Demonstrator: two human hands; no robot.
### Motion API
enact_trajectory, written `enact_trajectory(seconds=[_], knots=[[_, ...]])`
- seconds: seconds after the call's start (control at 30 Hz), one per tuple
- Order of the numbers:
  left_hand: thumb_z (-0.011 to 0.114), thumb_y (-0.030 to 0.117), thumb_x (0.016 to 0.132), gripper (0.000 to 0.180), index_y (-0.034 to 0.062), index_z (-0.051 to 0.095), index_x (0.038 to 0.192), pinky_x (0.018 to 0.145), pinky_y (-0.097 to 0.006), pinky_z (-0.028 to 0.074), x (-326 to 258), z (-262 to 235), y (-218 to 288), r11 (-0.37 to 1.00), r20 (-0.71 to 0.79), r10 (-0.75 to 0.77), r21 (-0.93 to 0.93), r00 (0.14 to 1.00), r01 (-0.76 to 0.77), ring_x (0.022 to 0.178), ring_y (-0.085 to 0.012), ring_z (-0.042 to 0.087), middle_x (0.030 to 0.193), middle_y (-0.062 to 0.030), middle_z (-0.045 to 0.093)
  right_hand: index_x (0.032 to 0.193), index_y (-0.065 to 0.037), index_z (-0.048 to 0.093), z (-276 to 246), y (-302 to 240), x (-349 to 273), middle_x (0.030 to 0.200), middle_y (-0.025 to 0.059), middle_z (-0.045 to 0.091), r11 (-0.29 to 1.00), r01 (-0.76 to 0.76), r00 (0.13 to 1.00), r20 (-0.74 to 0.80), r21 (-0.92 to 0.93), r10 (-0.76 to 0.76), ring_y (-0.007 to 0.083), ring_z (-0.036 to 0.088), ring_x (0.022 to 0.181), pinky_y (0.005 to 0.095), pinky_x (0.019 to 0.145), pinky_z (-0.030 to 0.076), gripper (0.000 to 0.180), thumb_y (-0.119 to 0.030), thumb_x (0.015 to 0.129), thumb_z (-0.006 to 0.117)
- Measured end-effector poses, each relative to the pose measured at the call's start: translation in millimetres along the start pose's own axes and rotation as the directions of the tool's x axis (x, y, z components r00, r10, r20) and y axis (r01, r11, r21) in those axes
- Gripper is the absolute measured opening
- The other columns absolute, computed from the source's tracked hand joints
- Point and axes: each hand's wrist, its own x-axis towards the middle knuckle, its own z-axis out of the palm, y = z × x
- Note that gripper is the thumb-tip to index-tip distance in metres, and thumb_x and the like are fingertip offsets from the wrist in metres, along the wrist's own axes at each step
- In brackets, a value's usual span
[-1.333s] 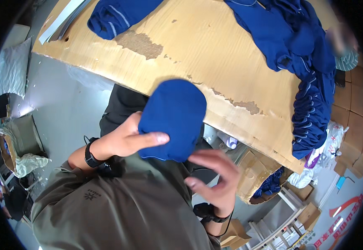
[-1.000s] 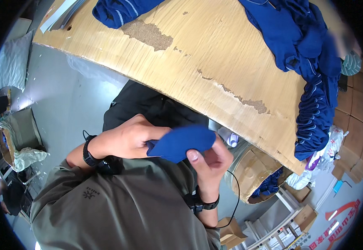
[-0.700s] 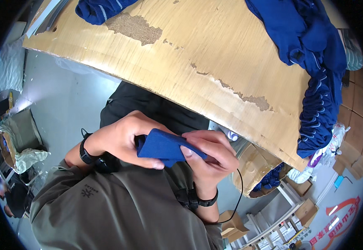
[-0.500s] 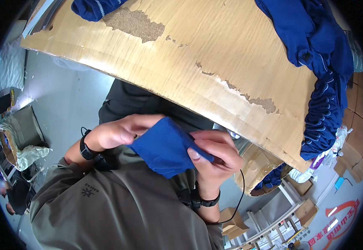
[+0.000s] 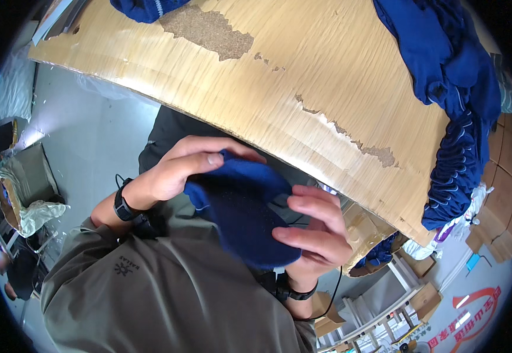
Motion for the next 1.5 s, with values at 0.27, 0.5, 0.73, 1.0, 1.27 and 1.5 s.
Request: enact_trajectory(seconds=[0.27,0.5,0.73,1.0,1.27,1.5], knots=[[0.052,0.002,0.093,0.034,-0.0085,0.059,0.125,0.101,-0.03,0.043,-6.3,1.7,7.3,0.988,-0.184,0.115,0.127,0.976,-0.093,0.116,-0.0172,0.058,0.122,-0.0147,0.065,0.081,0.001,0.071,3.7,-13.3,13.6,0.074,0.0146,0.071,0.954,-0.11,0.966,0.256,0.279,0.037,0.0287,0.072,0.068,0.0341,0.06,0.059,0.023,-0.013,0.069,0.086],[0.059,-0.002,0.089,0.026,-0.0032,0.07,0.113,0.095,-0.03,0.047,-8.2,1.3,4.7,0.934,-0.113,0.348,0.124,0.931,-0.334,0.114,-0.0186,0.06,0.115,-0.0157,0.069,0.083,0.006,0.072,17.9,-19.3,22.3,0.075,0.0135,0.072,0.928,-0.317,0.881,0.422,0.196,0.212,0.0198,0.071,0.066,0.0275,0.059,0.055,0.018,-0.002,0.07,0.082],[0.062,0.01,0.086,0.023,-0.0066,0.072,0.1,0.089,-0.03,0.05,-10.9,9.1,13.3,0.988,-0.177,0.105,0.131,0.979,-0.082,0.098,-0.0204,0.067,0.096,-0.0142,0.073,0.084,0.003,0.073,27.5,-17.6,20.6,0.078,0.012,0.072,0.952,-0.286,0.928,0.217,-0.105,0.303,0.0157,0.068,0.068,0.0259,0.063,0.053,0.017,-0.001,0.07,0.082],[0.061,0.008,0.096,0.019,-0.0063,0.069,0.104,0.065,-0.02,0.042,-11.7,7.0,6.3,0.993,-0.185,0.115,0.052,0.976,-0.107,0.076,-0.003,0.053,0.084,0.0013,0.065,0.084,0.002,0.072,26.1,-7.7,22.2,0.076,0.0097,0.07,0.947,-0.305,0.951,0.02,-0.103,0.308,0.0154,0.063,0.067,0.0265,0.062,0.048,0.019,0.002,0.068,0.083],[0.064,0.006,0.092,0.015,-0.0037,0.072,0.1,0.067,-0.023,0.044,1.3,5.4,-2.7,0.958,-0.109,0.26,0.155,0.959,-0.242,0.08,-0.0083,0.058,0.096,-0.0071,0.068,0.09,0.005,0.073,32.1,2.4,20.2,0.087,0.0126,0.071,0.989,-0.141,0.99,0.001,-0.045,0.141,0.0191,0.067,0.077,0.0273,0.071,0.052,0.026,0.002,0.066,0.083],[0.066,0.007,0.09,0.015,-0.0051,0.07,0.098,0.075,-0.027,0.045,3.7,8.8,2.2,0.959,-0.103,0.272,0.111,0.957,-0.261,0.093,-0.0138,0.059,0.11,-0.0118,0.065,0.087,0.005,0.072,30.1,-2.8,16.2,0.086,0.0113,0.071,0.959,-0.284,0.955,-0.092,0.006,0.283,0.0149,0.064,0.075,0.0248,0.066,0.048,0.02,0.002,0.07,0.081]])
